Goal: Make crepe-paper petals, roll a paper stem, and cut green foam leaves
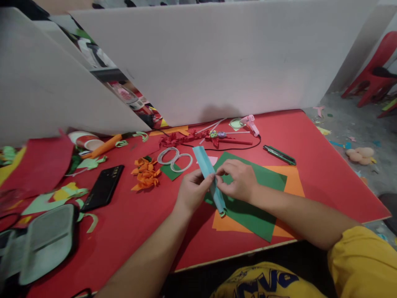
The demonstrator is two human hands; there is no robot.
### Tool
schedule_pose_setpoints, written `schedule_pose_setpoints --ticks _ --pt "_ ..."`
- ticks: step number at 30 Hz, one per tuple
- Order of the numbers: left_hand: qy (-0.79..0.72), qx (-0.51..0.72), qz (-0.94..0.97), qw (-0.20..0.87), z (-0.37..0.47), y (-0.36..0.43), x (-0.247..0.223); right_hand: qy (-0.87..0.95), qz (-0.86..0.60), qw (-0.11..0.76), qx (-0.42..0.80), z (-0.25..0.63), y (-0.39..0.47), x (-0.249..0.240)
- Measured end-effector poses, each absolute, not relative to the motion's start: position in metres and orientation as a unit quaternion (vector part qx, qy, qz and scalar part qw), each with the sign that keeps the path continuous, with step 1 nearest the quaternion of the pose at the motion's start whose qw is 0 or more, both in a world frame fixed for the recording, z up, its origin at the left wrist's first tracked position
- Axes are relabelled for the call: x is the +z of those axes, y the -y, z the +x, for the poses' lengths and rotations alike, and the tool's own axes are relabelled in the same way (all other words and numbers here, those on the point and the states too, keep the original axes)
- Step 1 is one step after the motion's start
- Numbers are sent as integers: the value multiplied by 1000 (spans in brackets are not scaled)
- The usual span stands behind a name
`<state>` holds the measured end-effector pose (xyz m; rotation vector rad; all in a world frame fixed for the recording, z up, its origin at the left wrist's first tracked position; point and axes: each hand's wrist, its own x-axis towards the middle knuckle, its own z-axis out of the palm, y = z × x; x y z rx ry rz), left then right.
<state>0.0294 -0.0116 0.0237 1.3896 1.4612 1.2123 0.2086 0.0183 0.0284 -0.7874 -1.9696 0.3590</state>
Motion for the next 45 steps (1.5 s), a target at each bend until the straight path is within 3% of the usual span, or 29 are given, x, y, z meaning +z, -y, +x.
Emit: schedule_pose_setpoints --ticks 15,26,36,45 --pt "-579 467 545 386 31 13 26 819 -329 461 94 210 -20 23" --pt "-574 469 530 412 30 11 27 864 -258 432 26 214 -27 21" --pt "-567 481 530 407 26 9 21 827 -272 488 60 213 -23 23" --pt "-573 471 549 385 27 12 19 853 -300 423 58 214 -26 21"
